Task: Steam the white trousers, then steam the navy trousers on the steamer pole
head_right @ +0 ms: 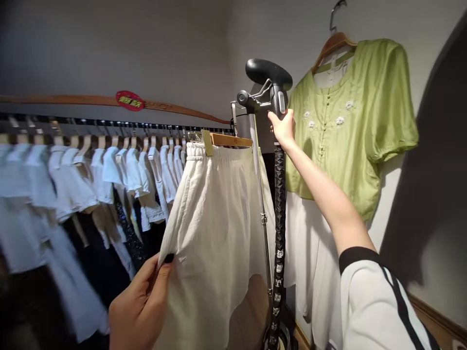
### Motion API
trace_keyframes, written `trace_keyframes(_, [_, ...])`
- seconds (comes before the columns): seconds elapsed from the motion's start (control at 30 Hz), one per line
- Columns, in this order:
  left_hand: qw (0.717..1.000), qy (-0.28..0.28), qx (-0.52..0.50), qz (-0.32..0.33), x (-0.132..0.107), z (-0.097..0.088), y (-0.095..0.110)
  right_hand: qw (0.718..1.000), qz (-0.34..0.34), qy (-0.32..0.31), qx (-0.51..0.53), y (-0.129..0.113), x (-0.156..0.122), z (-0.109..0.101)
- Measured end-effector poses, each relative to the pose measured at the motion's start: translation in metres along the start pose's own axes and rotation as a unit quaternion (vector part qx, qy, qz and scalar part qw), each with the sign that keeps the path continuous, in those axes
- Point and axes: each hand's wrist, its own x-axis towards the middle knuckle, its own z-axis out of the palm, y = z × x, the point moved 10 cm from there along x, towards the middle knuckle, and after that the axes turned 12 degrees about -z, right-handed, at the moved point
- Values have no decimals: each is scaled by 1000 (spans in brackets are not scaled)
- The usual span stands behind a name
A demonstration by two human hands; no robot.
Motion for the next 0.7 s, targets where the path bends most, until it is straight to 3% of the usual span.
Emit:
trace_keyframes(0.13, [999, 28, -2, -39, -13, 0, -4, 994, 38, -45, 90, 17, -6, 26])
trace_keyframes(0.23, [998, 5, 7, -55, -18, 10, -2, 985, 69, -77, 139, 27, -12, 40])
trace_keyframes(0.33, [1000, 9, 28, -11, -17, 11, 25, 977, 87, -82, 174, 34, -24, 53])
trace_keyframes(0.37, [998, 36, 29, 33, -17, 4, 46, 975, 90, -79, 185, 35, -28, 57])
trace_keyframes(0.43, [979, 123, 32, 161, -21, -15, 106, 972, 93, -71, 203, 37, -36, 64])
trace_keyframes(0.53, [907, 224, 97, 342, -33, -23, 217, 971, 99, -50, 214, 38, -44, 67])
trace_keyframes(0.6, [878, 227, 189, 378, -21, -3, 283, 970, 102, -35, 217, 38, -47, 65])
trace_keyframes(0.7, [892, 114, 292, 324, 30, 52, 339, 969, 97, -33, 224, 38, -48, 64])
